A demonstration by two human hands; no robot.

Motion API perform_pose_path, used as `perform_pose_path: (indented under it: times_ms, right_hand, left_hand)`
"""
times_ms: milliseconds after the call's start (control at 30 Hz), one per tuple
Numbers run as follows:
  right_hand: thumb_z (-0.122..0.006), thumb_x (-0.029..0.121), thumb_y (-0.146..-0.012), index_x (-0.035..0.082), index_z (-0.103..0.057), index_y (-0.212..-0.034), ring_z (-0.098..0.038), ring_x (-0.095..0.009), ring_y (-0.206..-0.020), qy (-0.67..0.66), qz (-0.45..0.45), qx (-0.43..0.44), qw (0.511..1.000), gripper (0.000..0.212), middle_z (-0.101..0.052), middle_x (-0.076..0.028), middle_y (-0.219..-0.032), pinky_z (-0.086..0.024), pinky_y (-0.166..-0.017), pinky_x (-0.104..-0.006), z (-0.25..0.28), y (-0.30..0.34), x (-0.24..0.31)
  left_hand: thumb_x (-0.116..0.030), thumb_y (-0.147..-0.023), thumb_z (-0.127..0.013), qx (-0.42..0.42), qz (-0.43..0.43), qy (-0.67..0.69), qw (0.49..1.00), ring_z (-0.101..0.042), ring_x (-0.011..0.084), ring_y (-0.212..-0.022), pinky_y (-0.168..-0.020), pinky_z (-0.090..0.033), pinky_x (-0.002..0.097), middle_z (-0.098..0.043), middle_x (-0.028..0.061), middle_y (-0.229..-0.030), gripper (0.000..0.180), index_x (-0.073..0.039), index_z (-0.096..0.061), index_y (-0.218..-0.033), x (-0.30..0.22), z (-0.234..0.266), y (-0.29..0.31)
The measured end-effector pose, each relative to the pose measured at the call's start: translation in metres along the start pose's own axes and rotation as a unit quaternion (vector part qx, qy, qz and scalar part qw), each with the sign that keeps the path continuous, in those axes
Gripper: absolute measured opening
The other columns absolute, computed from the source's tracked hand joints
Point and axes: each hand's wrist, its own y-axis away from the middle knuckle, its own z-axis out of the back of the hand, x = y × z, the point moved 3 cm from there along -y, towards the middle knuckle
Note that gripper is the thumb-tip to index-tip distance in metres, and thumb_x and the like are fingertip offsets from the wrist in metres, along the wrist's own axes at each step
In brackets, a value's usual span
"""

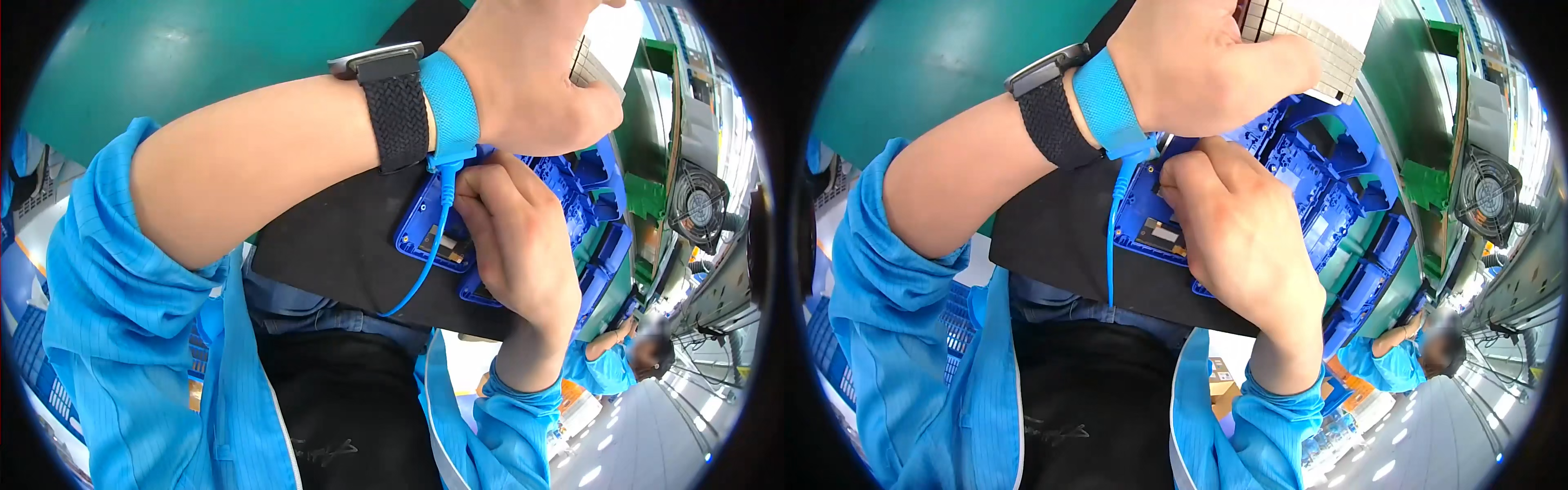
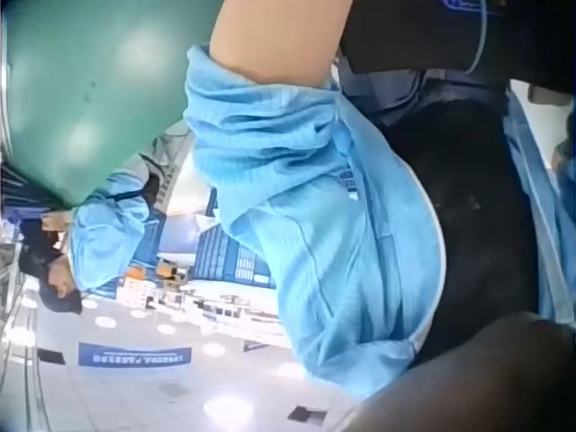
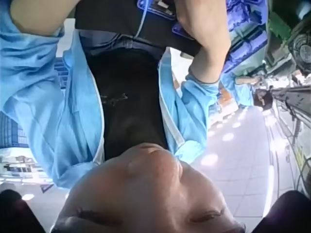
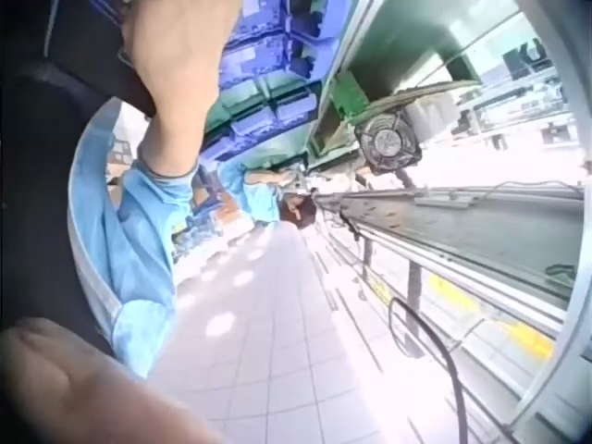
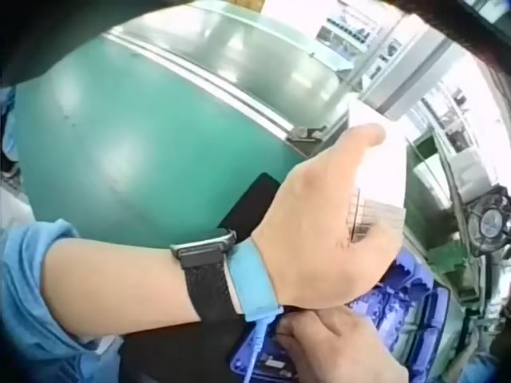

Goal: Apply small adhesive pads or components to the internal compartments of blue plastic electronic housings on an assembly line.

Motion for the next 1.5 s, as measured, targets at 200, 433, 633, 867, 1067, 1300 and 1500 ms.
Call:
perform_pose_path:
  times_ms: [200,433,633,867,1067,1300,1500]
  right_hand:
    - [-0.067,-0.008,-0.084,0.000,-0.059,-0.093,-0.060,-0.037,-0.075,0.009,-0.010,0.027,1.000,0.015,-0.058,-0.016,-0.087,-0.049,-0.067,-0.0412,0.003,-0.005,0.001]
    - [-0.068,-0.008,-0.083,0.000,-0.059,-0.093,-0.060,-0.039,-0.076,0.015,-0.005,0.029,0.999,0.016,-0.059,-0.016,-0.087,-0.049,-0.067,-0.0418,0.003,-0.008,0.001]
    - [-0.069,-0.007,-0.082,0.000,-0.059,-0.092,-0.060,-0.039,-0.076,0.016,-0.006,0.029,0.999,0.016,-0.059,-0.017,-0.087,-0.049,-0.067,-0.0425,0.003,-0.007,0.003]
    - [-0.071,-0.006,-0.082,0.000,-0.061,-0.091,-0.061,-0.036,-0.073,0.058,-0.013,-0.019,0.998,0.015,-0.060,-0.016,-0.086,-0.049,-0.064,-0.0407,0.000,-0.001,0.004]
    - [-0.076,-0.001,-0.078,0.003,-0.061,-0.090,-0.061,-0.034,-0.075,-0.004,-0.013,-0.044,0.999,0.019,-0.057,-0.013,-0.085,-0.051,-0.063,-0.0430,0.004,0.011,-0.007]
    - [-0.069,-0.008,-0.079,-0.001,-0.062,-0.087,-0.057,-0.032,-0.081,-0.003,-0.004,-0.022,1.000,0.014,-0.059,-0.013,-0.087,-0.048,-0.073,-0.0383,0.001,0.018,0.001]
    - [-0.070,-0.007,-0.077,0.000,-0.062,-0.085,-0.054,-0.032,-0.079,0.009,-0.002,-0.019,1.000,0.013,-0.058,-0.013,-0.086,-0.046,-0.071,-0.0387,-0.001,0.020,0.001]
  left_hand:
    - [-0.012,-0.078,-0.063,-0.007,-0.011,0.005,1.000,-0.067,0.0481,-0.093,-0.084,-0.054,0.0468,-0.065,0.0362,-0.099,0.063,0.018,-0.046,-0.131,0.001,0.000,0.000]
    - [-0.012,-0.077,-0.063,-0.001,-0.027,-0.019,0.999,-0.066,0.0486,-0.092,-0.084,-0.054,0.0474,-0.065,0.0366,-0.099,0.063,0.017,-0.046,-0.130,0.002,0.000,0.001]
    - [-0.013,-0.077,-0.063,0.009,-0.015,-0.011,1.000,-0.065,0.0496,-0.093,-0.085,-0.054,0.0481,-0.064,0.0369,-0.099,0.063,0.016,-0.046,-0.130,0.001,-0.001,0.001]
    - [-0.014,-0.076,-0.063,0.017,-0.009,-0.022,1.000,-0.065,0.0497,-0.093,-0.085,-0.054,0.0481,-0.064,0.0369,-0.100,0.064,0.016,-0.046,-0.130,-0.001,0.000,0.000]
    - [-0.014,-0.076,-0.064,0.021,-0.007,-0.021,1.000,-0.065,0.0499,-0.092,-0.084,-0.054,0.0479,-0.064,0.0369,-0.099,0.064,0.017,-0.046,-0.130,-0.001,0.000,0.001]
    - [-0.013,-0.075,-0.064,0.028,-0.005,-0.037,0.999,-0.065,0.0495,-0.090,-0.083,-0.054,0.0479,-0.064,0.0369,-0.096,0.063,0.016,-0.048,-0.128,0.002,-0.002,-0.001]
    - [-0.012,-0.074,-0.063,0.020,-0.014,-0.020,1.000,-0.065,0.0500,-0.089,-0.082,-0.054,0.0480,-0.064,0.0367,-0.094,0.062,0.016,-0.048,-0.127,0.001,-0.003,0.001]
